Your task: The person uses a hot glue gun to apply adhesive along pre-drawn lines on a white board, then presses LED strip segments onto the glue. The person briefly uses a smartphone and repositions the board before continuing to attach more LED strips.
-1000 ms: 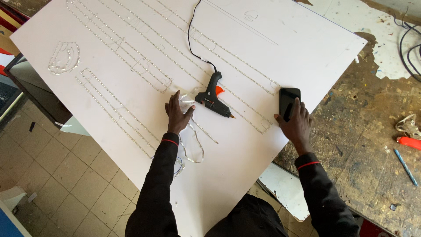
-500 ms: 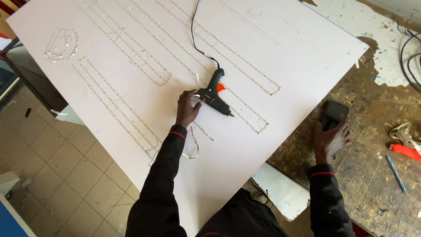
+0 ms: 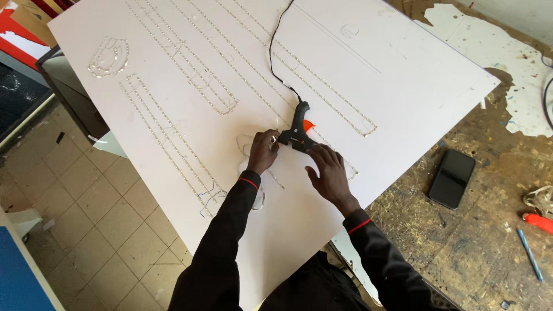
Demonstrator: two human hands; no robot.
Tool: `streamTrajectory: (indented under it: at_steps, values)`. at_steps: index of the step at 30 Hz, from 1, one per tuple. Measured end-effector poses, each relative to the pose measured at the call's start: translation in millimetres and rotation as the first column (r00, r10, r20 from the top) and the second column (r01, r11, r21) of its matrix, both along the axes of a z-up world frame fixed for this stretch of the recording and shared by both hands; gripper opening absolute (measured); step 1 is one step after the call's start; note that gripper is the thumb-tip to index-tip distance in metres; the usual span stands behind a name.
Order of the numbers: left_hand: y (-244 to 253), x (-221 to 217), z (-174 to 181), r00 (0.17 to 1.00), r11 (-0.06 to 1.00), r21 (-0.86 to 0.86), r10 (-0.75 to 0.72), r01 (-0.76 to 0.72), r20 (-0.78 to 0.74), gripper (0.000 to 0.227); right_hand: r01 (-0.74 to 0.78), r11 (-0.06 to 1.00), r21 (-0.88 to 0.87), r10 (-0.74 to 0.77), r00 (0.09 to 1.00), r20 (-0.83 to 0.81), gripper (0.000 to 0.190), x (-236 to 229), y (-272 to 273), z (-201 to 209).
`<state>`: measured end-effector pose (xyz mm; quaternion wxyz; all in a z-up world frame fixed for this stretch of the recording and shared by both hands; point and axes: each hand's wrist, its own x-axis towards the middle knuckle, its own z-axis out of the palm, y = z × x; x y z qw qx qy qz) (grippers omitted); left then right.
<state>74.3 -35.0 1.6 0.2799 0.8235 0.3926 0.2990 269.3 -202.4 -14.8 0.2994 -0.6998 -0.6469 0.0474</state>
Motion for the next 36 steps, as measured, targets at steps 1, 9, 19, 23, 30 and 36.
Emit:
streamTrajectory:
  at_steps: [1,9,19,23,30,36]
  values:
    - [-3,-4,0,1.0,0.999,-0.028,-0.015,0.015,-0.004,0.032,-0.021,0.997,-0.077,0.025,0.998,0.058,0.055,-14,8,4]
    - [1,-28,5,0.995,0.94,-0.33,-0.057,0.081,0.082,0.03,0.015,0.979,-0.204,0.048,0.952,0.301,0.069,-58,69,22]
    - [-13,-46,26,0.906,0.831,-0.525,0.065,0.184,0.419,0.069,0.017,0.933,-0.361,0.078,0.966,0.247,0.062,-63,101,38]
    - [-18,-49,35,0.805,0.814,-0.523,0.124,0.251,0.579,0.074,0.001,0.926,-0.378,0.121,0.946,0.3,0.053,-55,108,43]
    - [-23,-60,44,0.738,0.787,-0.562,0.217,0.254,0.638,0.071,0.003,0.976,-0.217,0.078,0.927,0.366,0.048,6,75,57]
    - [-30,-51,46,0.742,0.761,-0.582,0.208,0.286,0.637,0.071,0.248,0.961,-0.119,-0.14,0.815,0.562,0.051,145,34,65]
